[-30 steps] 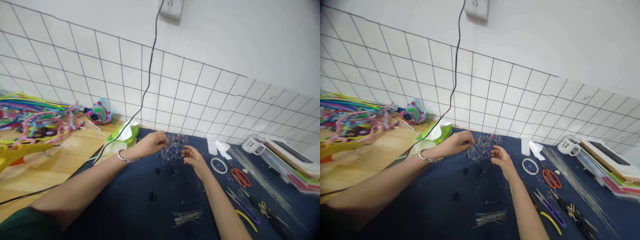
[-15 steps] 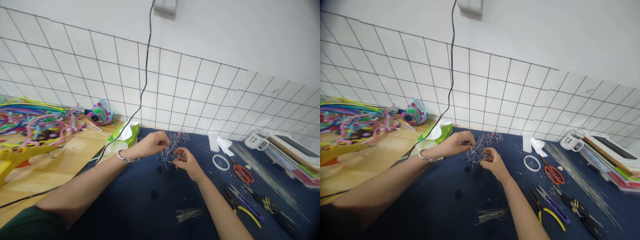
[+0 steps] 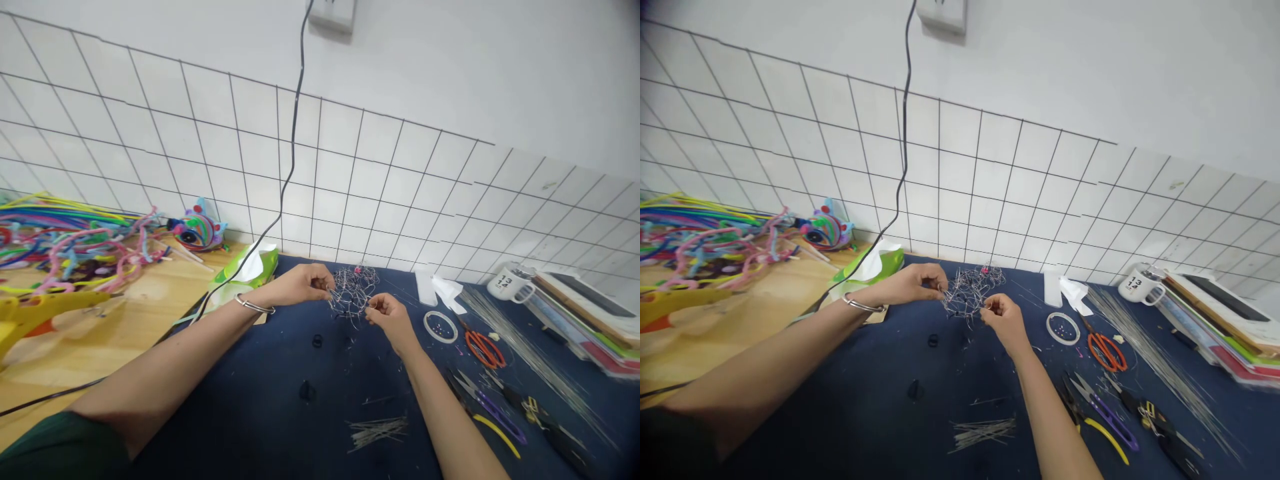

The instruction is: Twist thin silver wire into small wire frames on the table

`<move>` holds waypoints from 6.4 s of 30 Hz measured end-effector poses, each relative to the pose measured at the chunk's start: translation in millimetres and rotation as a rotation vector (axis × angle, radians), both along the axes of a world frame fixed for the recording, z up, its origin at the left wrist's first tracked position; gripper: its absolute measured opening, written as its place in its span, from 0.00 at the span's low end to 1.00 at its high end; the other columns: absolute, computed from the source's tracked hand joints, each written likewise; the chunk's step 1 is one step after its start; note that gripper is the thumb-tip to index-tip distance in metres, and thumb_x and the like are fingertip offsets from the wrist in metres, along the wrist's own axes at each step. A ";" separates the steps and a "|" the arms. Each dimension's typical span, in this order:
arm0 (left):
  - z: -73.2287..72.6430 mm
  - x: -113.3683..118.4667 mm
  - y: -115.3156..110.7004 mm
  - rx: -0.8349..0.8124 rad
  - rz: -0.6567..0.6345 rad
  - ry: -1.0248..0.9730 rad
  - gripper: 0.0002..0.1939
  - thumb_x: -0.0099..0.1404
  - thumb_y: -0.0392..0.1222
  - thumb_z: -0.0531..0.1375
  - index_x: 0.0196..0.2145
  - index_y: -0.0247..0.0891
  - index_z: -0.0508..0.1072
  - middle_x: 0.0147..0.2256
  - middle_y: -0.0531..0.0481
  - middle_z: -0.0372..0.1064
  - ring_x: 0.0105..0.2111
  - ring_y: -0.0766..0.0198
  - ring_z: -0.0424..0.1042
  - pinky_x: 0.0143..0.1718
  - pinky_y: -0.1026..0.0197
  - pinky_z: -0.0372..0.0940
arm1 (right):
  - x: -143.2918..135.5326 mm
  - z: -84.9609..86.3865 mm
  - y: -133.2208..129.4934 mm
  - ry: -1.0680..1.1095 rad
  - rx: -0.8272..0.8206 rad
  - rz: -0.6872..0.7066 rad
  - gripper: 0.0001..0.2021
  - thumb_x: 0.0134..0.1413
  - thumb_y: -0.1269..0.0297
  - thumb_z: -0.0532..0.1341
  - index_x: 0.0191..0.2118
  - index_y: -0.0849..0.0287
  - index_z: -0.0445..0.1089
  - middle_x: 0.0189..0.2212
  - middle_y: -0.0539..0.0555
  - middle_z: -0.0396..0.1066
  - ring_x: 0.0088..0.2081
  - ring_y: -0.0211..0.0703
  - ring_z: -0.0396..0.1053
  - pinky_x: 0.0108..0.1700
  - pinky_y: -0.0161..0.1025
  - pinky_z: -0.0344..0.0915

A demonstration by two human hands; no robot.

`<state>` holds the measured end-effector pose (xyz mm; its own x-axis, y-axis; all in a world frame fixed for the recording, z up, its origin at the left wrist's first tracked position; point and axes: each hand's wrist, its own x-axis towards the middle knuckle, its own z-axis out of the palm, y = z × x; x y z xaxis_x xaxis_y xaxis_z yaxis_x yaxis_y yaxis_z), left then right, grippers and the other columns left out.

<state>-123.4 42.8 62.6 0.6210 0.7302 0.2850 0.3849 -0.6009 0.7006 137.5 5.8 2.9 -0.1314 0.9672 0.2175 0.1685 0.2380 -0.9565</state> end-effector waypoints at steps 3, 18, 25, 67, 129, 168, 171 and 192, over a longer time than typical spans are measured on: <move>0.7 -0.8 0.8 -0.004 0.005 0.012 0.11 0.53 0.43 0.60 0.35 0.37 0.70 0.32 0.49 0.69 0.30 0.68 0.66 0.30 0.66 0.60 | 4.9 1.5 0.4 -0.061 0.023 -0.009 0.07 0.45 0.62 0.61 0.30 0.58 0.66 0.22 0.48 0.65 0.26 0.38 0.65 0.31 0.37 0.63; -17.9 13.1 -0.1 -0.057 -0.088 -0.242 0.05 0.53 0.37 0.60 0.30 0.36 0.70 0.46 0.45 0.59 0.44 0.63 0.63 0.41 0.60 0.62 | -4.6 16.1 -12.0 0.431 -0.168 0.121 0.17 0.40 0.69 0.62 0.40 0.53 0.63 0.34 0.50 0.65 0.39 0.42 0.65 0.38 0.45 0.68; -34.0 24.8 -4.5 -0.227 -0.121 -0.461 0.05 0.53 0.35 0.61 0.29 0.36 0.67 0.54 0.43 0.54 0.51 0.59 0.60 0.44 0.56 0.62 | -15.2 17.6 -15.8 0.464 -0.192 0.093 0.17 0.38 0.67 0.64 0.39 0.52 0.64 0.37 0.51 0.65 0.43 0.45 0.63 0.39 0.45 0.67; -45.7 31.4 -2.0 -0.042 0.124 -0.495 0.03 0.54 0.32 0.56 0.29 0.34 0.65 0.45 0.43 0.64 0.38 0.64 0.70 0.38 0.59 0.66 | -8.1 13.6 -8.6 0.326 -0.016 0.004 0.15 0.40 0.64 0.65 0.38 0.54 0.66 0.33 0.51 0.66 0.30 0.37 0.62 0.30 0.36 0.64; -59.8 38.2 7.4 -0.419 0.074 -0.838 0.18 0.48 0.33 0.64 0.38 0.36 0.66 0.32 0.51 0.65 0.30 0.69 0.67 0.32 0.63 0.65 | 9.7 13.0 -2.5 0.339 -0.205 0.016 0.12 0.41 0.63 0.66 0.33 0.57 0.66 0.22 0.46 0.64 0.24 0.34 0.63 0.26 0.33 0.63; -46.9 127.7 23.0 -0.866 -0.092 -0.642 0.11 0.49 0.32 0.64 0.31 0.33 0.68 0.27 0.52 0.66 0.27 0.71 0.68 0.38 0.58 0.67 | 92.3 12.4 -28.9 0.434 -0.343 -0.160 0.14 0.39 0.58 0.65 0.33 0.58 0.66 0.22 0.48 0.67 0.19 0.33 0.62 0.19 0.31 0.60; -46.7 124.5 33.8 -0.812 -0.092 -0.627 0.11 0.50 0.32 0.63 0.32 0.33 0.68 0.28 0.51 0.66 0.28 0.70 0.68 0.40 0.56 0.67 | 100.8 14.7 -28.9 0.422 -0.319 -0.166 0.14 0.39 0.59 0.65 0.33 0.59 0.67 0.24 0.50 0.70 0.20 0.32 0.63 0.19 0.30 0.60; 48.4 228.1 168.0 0.105 -0.128 0.176 0.08 0.40 0.26 0.59 0.21 0.34 0.72 0.25 0.51 0.69 0.28 0.65 0.64 0.29 0.65 0.54 | 115.0 -32.8 -5.1 -0.334 -0.002 -0.398 0.06 0.48 0.66 0.55 0.33 0.56 0.67 0.29 0.51 0.69 0.31 0.42 0.67 0.34 0.39 0.62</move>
<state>104.6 210.8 111.0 0.7535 0.6143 0.2344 0.4115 -0.7186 0.5606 252.4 0.7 -29.9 0.1846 0.9568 0.2245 0.5414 0.0917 -0.8358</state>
